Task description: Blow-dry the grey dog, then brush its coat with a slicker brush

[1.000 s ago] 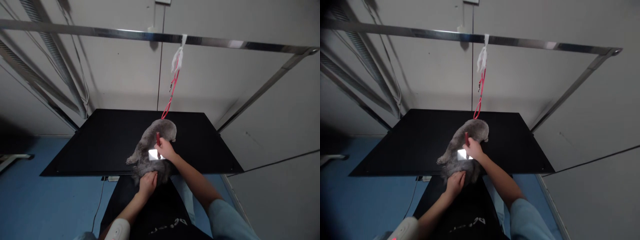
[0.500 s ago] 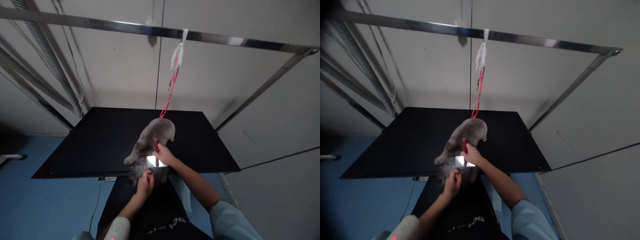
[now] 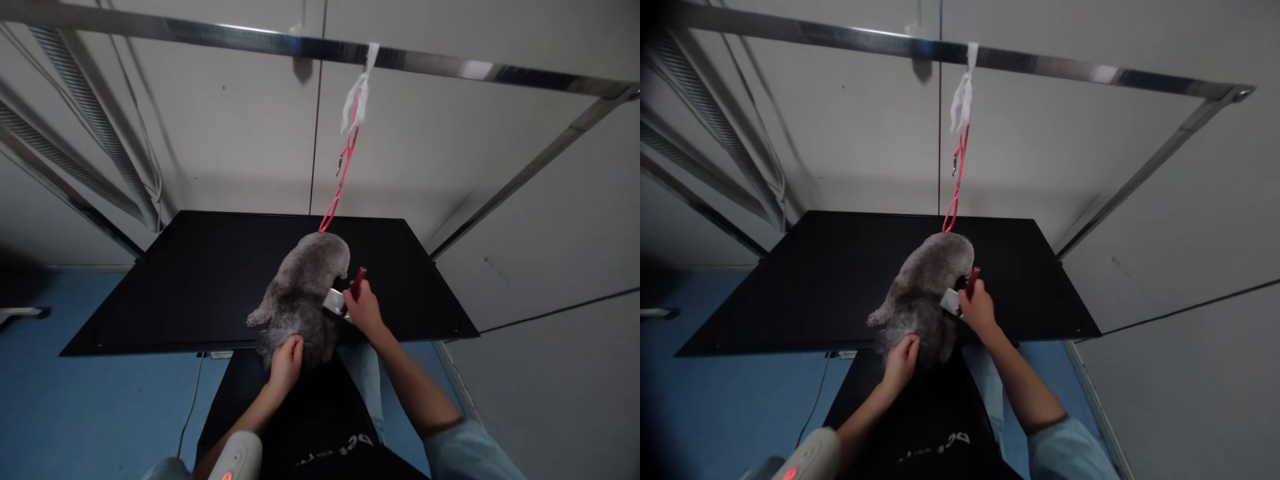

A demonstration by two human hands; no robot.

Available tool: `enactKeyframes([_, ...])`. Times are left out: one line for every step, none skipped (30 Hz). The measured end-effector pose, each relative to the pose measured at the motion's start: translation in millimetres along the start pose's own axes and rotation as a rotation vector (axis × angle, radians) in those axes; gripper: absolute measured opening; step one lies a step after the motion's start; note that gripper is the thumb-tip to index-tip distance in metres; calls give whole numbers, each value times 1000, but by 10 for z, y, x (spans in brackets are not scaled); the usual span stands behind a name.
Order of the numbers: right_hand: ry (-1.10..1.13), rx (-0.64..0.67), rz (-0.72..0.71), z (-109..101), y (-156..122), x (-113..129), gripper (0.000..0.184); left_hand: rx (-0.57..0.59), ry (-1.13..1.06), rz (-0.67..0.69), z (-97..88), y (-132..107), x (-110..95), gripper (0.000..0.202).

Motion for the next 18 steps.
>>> enactKeyframes([57,73,-41,69,26,74,20,-22,7,2,27,-38,6,22])
enactKeyframes([99,166,-77,158,50,151,18,-39,12,2,51,-72,14,22])
enactKeyframes([116,242,-98,250,71,225,15,-48,12,1,69,-99,22,22])
enactKeyframes([108,271,-108,329,92,291,13,-53,9,0,83,-119,32,23])
enactKeyframes([88,235,-109,384,110,349,12,-53,5,-4,91,-131,44,23])
enactKeyframes([71,162,-112,415,124,399,13,-53,1,-9,96,-137,58,24])
enactKeyframes([65,92,-123,426,131,442,15,-55,-3,-15,98,-139,72,24])
enactKeyframes([65,64,-149,425,130,479,18,-56,-4,-20,98,-138,84,25])
enactKeyframes([59,96,-182,419,125,512,20,-56,-4,-23,97,-135,93,26])
enactKeyframes([41,175,-206,411,117,539,20,-55,-4,-24,95,-131,97,26])
enactKeyframes([12,261,-218,401,110,561,18,-49,-5,-21,93,-127,97,27])
enactKeyframes([-25,308,-221,389,105,580,17,-42,-6,-18,90,-122,94,27])
enactKeyframes([-59,285,-219,373,104,595,16,-33,-8,-16,88,-118,87,27])
enactKeyframes([-80,214,-216,357,106,609,16,-23,-10,-13,86,-114,78,26])
enactKeyframes([-80,139,-218,347,107,622,17,-16,-12,-12,83,-111,70,26])
enactKeyframes([-69,106,-230,348,106,634,18,-12,-15,-11,80,-109,63,26])
enactKeyframes([-56,142,-249,361,103,647,19,-11,-18,-10,77,-109,59,26])
enactKeyframes([-54,229,-256,381,101,658,19,-12,-21,-10,74,-110,57,26])
Point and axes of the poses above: each hand's wrist, its own y-axis towards the middle knuckle, its own z-axis out of the palm, x = y × z, the point moved 1 cm from there along y, towards the middle knuckle, and after that the axes turned 5 degrees about y, right-handed, at the moved point
